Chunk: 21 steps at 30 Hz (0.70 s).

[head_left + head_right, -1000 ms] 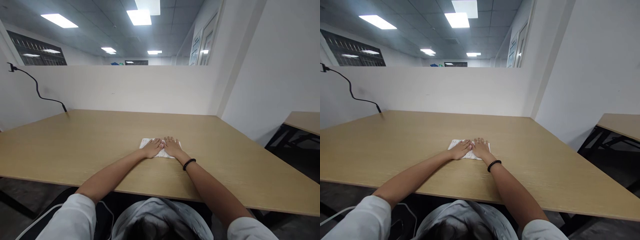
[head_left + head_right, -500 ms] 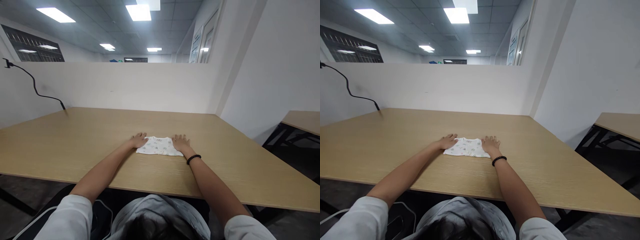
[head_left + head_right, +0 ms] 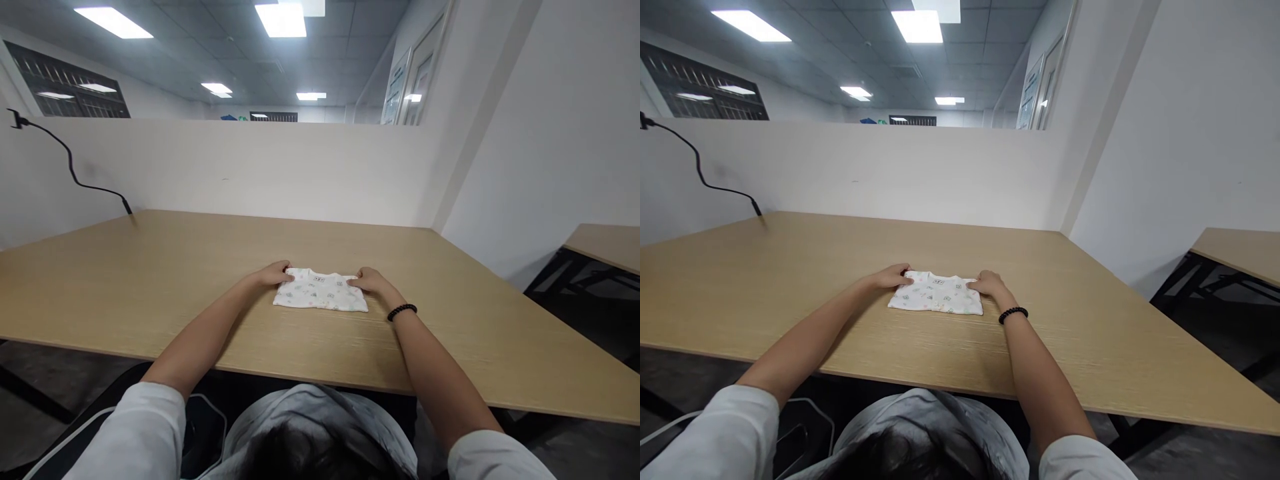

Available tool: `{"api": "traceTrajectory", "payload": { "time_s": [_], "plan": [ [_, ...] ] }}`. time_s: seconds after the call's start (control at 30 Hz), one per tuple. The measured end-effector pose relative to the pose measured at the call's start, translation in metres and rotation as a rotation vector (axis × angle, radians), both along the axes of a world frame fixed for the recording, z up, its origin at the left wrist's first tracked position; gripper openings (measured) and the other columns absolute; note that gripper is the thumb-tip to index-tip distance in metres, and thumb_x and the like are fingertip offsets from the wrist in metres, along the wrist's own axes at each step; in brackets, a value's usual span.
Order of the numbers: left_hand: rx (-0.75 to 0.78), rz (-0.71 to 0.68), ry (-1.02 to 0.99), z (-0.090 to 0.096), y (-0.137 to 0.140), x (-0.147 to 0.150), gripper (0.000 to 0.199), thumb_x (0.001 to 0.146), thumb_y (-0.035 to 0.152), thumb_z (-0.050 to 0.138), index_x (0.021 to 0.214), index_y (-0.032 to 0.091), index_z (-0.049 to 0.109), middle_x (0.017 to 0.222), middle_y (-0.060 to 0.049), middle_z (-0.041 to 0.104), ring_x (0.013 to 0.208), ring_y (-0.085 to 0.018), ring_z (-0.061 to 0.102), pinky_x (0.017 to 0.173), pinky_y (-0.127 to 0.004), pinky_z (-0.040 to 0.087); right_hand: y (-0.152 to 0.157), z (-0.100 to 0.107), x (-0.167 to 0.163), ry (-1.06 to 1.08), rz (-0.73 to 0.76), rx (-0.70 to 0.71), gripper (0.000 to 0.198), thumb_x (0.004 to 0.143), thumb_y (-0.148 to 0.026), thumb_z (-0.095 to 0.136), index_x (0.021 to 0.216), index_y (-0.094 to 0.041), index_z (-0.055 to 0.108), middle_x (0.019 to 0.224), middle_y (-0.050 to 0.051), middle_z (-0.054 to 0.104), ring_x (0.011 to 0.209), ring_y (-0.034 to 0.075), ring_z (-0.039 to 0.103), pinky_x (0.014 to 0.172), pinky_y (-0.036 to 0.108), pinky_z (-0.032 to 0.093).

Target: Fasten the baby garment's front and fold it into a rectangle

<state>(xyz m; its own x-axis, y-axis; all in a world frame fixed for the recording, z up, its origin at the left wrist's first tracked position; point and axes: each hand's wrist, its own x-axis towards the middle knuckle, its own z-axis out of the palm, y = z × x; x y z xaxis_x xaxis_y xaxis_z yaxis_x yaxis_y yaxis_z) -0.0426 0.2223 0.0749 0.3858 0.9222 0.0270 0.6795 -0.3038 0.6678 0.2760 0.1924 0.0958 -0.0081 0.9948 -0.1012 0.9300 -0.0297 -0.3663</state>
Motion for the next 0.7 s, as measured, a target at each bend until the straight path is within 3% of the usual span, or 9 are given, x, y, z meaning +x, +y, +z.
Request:
{"api": "traceTrajectory", "payload": {
  "time_s": [0.2,0.37,0.47,0.57,0.7],
  "plan": [
    [-0.152,0.021,-0.446,0.002,-0.003,0.005,0.038,0.063,0.023,0.072,0.092,0.018,0.049,0.078,0.001,0.055,0.068,-0.014,0.055,0.059,-0.024,0.041,0.007,-0.010,0.000,0.285,0.014,0.140,0.019,0.069,-0.019,0.070,0.085,-0.014,0.061,0.078,0.003,0.065,0.069,0.014,0.057,0.056,0.020,0.036],
    [-0.176,0.170,-0.663,0.000,0.002,0.003,0.045,0.061,0.010,0.075,0.097,0.018,0.050,0.082,0.000,0.057,0.070,-0.013,0.058,0.063,-0.024,0.045,0.011,-0.009,-0.001,0.973,-0.109,0.050,0.018,0.074,-0.012,0.069,0.087,-0.014,0.058,0.071,0.002,0.063,0.061,0.012,0.059,0.055,0.020,0.045],
    [-0.161,0.261,-0.777,0.002,0.004,0.001,0.047,0.060,0.004,0.077,0.097,0.017,0.051,0.086,-0.002,0.059,0.076,-0.014,0.062,0.071,-0.027,0.049,0.010,-0.005,0.000,1.240,-0.109,-0.009,0.014,0.075,-0.006,0.067,0.085,-0.013,0.060,0.074,0.005,0.066,0.066,0.013,0.063,0.061,0.021,0.052],
    [-0.198,0.272,-0.837,0.008,0.001,0.002,0.040,0.062,0.005,0.079,0.094,0.015,0.056,0.089,-0.007,0.064,0.084,-0.018,0.065,0.079,-0.030,0.052,0.008,-0.001,0.001,1.343,-0.060,-0.031,0.016,0.076,-0.002,0.065,0.087,-0.012,0.063,0.080,0.008,0.070,0.072,0.014,0.067,0.070,0.021,0.055],
    [-0.374,0.144,-0.793,0.014,-0.004,0.005,0.020,0.068,0.013,0.079,0.080,0.011,0.063,0.088,-0.013,0.069,0.089,-0.022,0.066,0.084,-0.031,0.052,0.007,0.000,0.002,1.342,0.006,-0.052,0.017,0.073,0.000,0.064,0.087,-0.012,0.066,0.085,0.010,0.072,0.078,0.016,0.068,0.074,0.022,0.056]
  ]
}}
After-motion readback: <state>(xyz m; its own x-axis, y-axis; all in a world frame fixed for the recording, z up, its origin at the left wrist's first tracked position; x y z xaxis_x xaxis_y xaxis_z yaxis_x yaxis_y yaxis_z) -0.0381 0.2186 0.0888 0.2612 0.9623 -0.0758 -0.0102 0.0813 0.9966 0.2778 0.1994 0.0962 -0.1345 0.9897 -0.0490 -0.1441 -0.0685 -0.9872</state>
